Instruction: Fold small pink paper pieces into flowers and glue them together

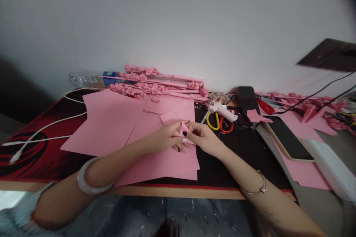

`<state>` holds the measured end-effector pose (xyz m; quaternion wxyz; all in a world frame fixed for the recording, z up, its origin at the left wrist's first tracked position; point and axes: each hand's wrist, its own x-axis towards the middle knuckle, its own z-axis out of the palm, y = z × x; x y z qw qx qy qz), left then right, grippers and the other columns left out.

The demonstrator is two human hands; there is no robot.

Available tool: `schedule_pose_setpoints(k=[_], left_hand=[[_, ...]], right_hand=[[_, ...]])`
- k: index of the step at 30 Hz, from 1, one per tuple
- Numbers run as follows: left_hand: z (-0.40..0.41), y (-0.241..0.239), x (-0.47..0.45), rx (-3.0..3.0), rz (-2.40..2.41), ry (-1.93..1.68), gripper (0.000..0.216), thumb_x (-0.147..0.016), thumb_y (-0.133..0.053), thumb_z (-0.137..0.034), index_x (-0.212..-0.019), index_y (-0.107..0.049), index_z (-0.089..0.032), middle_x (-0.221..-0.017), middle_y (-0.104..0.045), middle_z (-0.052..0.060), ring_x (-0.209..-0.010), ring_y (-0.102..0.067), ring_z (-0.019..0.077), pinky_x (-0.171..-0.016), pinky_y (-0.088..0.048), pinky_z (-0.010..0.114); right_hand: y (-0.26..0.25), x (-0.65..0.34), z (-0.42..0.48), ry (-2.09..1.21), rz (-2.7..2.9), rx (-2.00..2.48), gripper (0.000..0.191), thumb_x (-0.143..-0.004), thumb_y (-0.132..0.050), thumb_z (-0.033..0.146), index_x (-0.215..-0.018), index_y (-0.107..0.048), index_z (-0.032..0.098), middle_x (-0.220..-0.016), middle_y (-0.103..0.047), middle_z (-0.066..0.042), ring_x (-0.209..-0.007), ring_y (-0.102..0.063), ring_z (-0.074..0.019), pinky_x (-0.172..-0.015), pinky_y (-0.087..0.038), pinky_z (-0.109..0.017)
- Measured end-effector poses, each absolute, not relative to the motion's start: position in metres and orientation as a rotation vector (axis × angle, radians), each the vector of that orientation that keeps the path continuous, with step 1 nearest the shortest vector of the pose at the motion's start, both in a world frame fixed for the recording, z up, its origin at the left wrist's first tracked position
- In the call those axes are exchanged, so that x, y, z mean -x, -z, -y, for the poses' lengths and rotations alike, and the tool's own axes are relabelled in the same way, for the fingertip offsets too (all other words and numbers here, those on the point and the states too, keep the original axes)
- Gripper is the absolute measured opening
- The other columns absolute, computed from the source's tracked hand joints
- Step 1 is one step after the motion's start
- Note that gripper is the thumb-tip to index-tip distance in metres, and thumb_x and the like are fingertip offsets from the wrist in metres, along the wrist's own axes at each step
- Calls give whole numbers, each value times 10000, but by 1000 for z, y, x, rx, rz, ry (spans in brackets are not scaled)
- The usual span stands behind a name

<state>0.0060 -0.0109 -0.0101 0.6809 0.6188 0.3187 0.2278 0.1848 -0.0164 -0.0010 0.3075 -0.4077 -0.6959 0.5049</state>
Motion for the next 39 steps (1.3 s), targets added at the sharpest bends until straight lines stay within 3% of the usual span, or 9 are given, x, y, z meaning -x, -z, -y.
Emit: schedule_pose_setpoints(k=[5,24,27,31,34,39], left_hand=[[11,5,-6,-1376,-721,-475,290,-867,-486,-257,-1134,-415,-169,-862,-695,93,-733,-683,177,-642,-523,289],[0,-1,-1,-1331,-749,-542,460,-858,-514,-351,-1251,-370,-160,-817,-718,105,-742,-694,192,-678,-525,303],[0,-3,-1,-1331,-775,-556,411,-832,-541,-391,-1153,-451,-150,-798,-721,106,-741,-695,202,-662,-522,301],[-1,-4,-1,-1351,-842,-557,279,-788,-592,-391,-848,-545,-122,-746,-722,109,-692,-694,191,-652,-530,299],[1,-4,0,-1385,-859,-525,239,-781,-602,-335,-699,-513,-129,-714,-719,108,-672,-692,187,-655,-542,315],[6,2,3,-1428,-742,-436,275,-805,-569,-313,-620,-435,-160,-729,-721,97,-684,-694,182,-633,-550,300]], right_hand=[[1,-186,15,-1306,1870,1105,270,-808,-532,299,-609,-399,176,-553,-378,59,-501,-329,-74,-485,-265,-213],[1,-192,11,-1227,1921,1217,463,-862,-430,505,-542,-414,171,-428,-413,55,-385,-322,-56,-401,-249,-195],[2,-193,11,-1238,1935,1184,451,-861,-428,506,-556,-409,174,-439,-411,55,-396,-324,-59,-410,-251,-198],[3,-193,10,-1180,1993,1158,442,-871,-428,459,-534,-384,175,-456,-368,58,-425,-305,-62,-427,-239,-204],[3,-193,11,-1137,2012,1177,377,-849,-489,405,-564,-406,172,-487,-375,56,-454,-324,-68,-445,-245,-207],[3,-192,13,-1281,1973,1138,240,-802,-570,330,-678,-426,182,-513,-398,69,-470,-365,-77,-452,-274,-202]])
